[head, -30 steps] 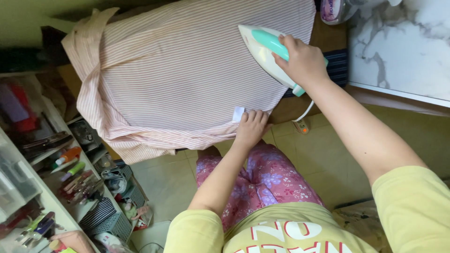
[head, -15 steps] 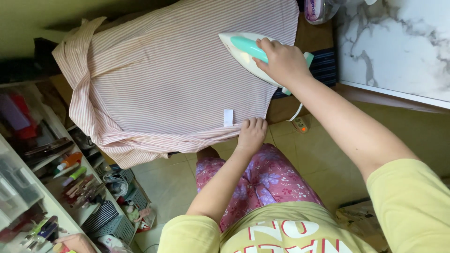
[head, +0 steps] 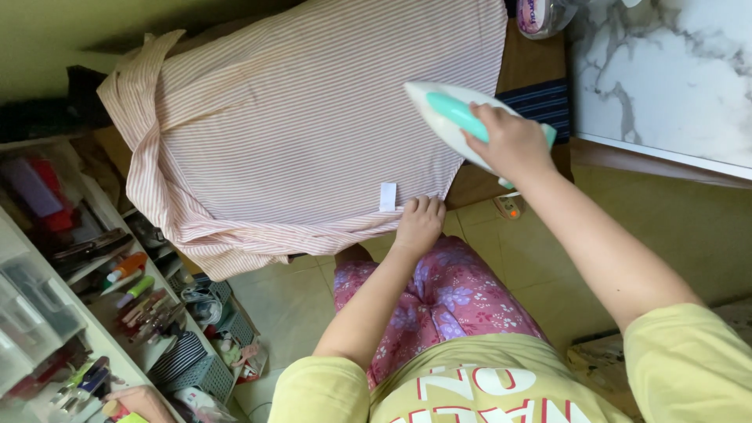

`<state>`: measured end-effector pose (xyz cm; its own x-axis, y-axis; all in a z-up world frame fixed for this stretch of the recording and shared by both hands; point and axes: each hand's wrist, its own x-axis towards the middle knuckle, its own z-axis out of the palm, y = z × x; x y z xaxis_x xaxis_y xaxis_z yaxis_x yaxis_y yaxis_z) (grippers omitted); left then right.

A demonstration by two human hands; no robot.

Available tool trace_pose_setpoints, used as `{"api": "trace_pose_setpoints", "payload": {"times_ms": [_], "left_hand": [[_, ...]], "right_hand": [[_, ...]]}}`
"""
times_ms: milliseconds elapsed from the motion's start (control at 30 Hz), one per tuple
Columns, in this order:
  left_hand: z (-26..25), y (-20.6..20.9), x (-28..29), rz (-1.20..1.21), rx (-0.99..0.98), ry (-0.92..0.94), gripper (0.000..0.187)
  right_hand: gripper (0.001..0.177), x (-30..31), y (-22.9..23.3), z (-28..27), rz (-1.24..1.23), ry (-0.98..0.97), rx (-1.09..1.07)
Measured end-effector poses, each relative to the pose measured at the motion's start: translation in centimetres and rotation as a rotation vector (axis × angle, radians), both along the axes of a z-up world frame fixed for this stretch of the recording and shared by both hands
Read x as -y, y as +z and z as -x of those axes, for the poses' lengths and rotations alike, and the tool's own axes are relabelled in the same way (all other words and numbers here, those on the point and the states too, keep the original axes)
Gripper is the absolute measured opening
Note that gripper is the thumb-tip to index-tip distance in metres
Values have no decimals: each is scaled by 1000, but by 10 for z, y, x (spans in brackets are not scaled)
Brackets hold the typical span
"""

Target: Ironing a pink and white striped shirt on a flat surface and then folding it.

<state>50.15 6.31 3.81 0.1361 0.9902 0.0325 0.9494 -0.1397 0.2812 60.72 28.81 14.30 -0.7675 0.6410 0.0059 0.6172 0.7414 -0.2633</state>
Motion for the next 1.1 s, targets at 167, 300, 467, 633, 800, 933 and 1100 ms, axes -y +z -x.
{"api": "trace_pose_setpoints", "payload": {"times_ms": [167,300,467,633,800,933,1100], "left_hand": [[-3,-4,-1,27,-26,-41,25],[0,-1,-3,50,-21,-62,25],[0,-5,-3,34,-16,-60,27],[1,2,-6,47,-19,-67,26],[1,6,-9,124,31,-40,16],[1,9,-9,103,27,-28,16],[1,22,-20,129,41,63,19]], "right_hand": [[38,20,6,-31,-28,-12,72],[39,30,5,-52,-60,5,101],[40,10,-4,-67,-65,-227,42],[38,3,-6,-78,-29,-423,14],[37,15,0,-87,-11,-289,28],[36,27,-5,-100,-8,-301,24],[37,44,-10,-122,27,-454,26]]}}
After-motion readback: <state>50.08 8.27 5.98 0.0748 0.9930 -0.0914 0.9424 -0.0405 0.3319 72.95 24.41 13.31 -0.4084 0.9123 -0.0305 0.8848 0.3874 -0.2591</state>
